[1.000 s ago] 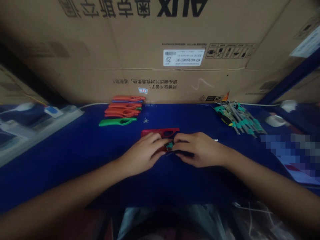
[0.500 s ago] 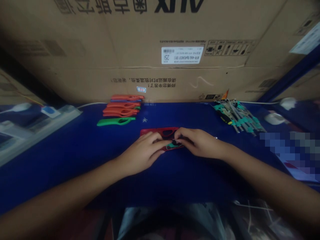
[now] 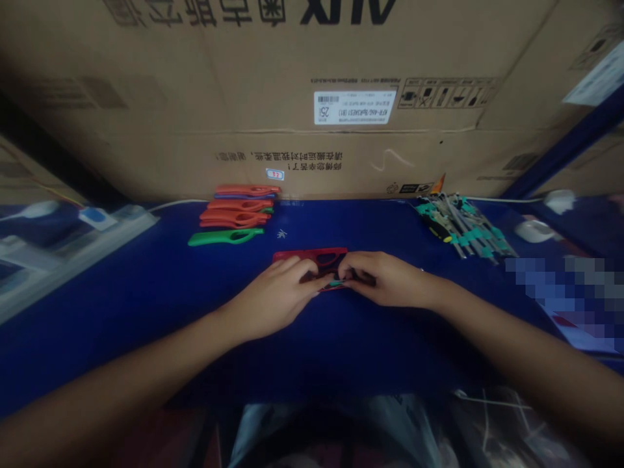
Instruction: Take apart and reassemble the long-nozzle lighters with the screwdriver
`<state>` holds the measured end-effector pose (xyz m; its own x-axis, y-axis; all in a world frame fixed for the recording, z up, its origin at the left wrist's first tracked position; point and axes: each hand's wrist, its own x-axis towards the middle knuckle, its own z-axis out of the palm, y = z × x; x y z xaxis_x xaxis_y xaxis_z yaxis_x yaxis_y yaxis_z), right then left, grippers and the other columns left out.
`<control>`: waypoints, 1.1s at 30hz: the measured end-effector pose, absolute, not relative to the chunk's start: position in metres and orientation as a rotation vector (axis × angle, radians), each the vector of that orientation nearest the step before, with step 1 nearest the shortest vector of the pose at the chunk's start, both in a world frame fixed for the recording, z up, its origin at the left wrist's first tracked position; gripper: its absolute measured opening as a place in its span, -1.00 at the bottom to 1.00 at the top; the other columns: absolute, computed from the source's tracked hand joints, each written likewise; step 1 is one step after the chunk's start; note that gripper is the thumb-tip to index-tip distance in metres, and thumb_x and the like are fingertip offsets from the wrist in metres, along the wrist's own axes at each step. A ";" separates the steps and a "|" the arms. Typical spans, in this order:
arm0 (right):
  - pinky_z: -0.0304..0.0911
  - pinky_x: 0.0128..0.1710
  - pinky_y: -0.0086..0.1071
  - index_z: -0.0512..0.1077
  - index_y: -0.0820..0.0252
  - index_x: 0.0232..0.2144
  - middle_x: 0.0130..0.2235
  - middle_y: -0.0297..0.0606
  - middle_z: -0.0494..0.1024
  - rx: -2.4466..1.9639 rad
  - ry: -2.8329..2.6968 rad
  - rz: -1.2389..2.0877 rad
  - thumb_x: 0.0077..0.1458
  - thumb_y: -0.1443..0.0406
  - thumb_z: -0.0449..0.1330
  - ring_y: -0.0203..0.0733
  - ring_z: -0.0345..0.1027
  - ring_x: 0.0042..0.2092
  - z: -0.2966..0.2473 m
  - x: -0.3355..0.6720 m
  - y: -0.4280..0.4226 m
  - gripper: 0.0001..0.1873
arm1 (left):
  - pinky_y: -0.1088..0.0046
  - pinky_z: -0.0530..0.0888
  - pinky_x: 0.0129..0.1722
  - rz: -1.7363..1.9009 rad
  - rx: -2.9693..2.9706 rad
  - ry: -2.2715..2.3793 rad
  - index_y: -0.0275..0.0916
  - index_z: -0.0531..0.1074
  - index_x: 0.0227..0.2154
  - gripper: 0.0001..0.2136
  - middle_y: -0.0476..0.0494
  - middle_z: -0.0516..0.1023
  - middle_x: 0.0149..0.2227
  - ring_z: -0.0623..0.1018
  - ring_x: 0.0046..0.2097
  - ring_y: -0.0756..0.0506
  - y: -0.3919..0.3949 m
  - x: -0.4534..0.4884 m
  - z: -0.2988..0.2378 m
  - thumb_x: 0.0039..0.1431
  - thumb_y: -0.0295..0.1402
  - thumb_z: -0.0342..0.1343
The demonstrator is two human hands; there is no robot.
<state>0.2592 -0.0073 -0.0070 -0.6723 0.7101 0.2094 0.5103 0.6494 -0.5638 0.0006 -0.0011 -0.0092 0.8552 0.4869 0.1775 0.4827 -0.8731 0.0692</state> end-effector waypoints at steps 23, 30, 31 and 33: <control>0.32 -0.21 -0.35 0.47 0.20 -0.26 -0.21 -0.18 0.53 -0.913 -2.448 0.195 0.29 0.30 0.08 -0.23 0.43 -0.21 0.006 0.270 -0.007 -0.83 | 0.18 0.45 0.05 0.368 2.897 0.777 -0.07 0.37 0.18 -0.66 -0.16 0.46 0.00 0.46 0.03 -0.17 0.002 -0.003 -0.010 0.43 -0.27 -0.07; 0.32 -0.20 -0.19 0.47 0.22 -0.13 -0.07 0.00 0.53 -1.858 -2.036 -0.385 0.21 0.28 0.08 0.09 0.43 -0.05 0.013 0.316 0.022 -0.75 | 0.20 0.48 0.05 0.375 2.930 0.771 -0.10 0.37 0.16 -0.66 -0.17 0.49 0.03 0.49 0.06 -0.18 0.006 -0.010 -0.008 0.37 -0.28 0.00; 0.32 -0.17 -0.16 0.46 0.26 -0.11 -0.05 0.07 0.51 -2.002 -1.964 -0.406 0.20 0.27 0.08 0.14 0.42 -0.03 0.013 0.325 0.026 -0.72 | 0.20 0.48 0.05 0.367 2.933 0.776 -0.10 0.37 0.15 -0.66 -0.16 0.50 0.03 0.50 0.06 -0.18 0.006 -0.010 -0.007 0.36 -0.28 0.01; 0.31 -0.15 -0.09 0.42 0.36 -0.03 0.00 0.21 0.46 -2.303 -1.801 -0.398 0.19 0.22 0.09 0.24 0.41 -0.01 0.013 0.343 0.033 -0.62 | 0.21 0.47 0.06 0.352 2.933 0.793 -0.11 0.39 0.13 -0.67 -0.13 0.52 0.02 0.51 0.05 -0.17 0.006 -0.012 -0.003 0.35 -0.28 0.02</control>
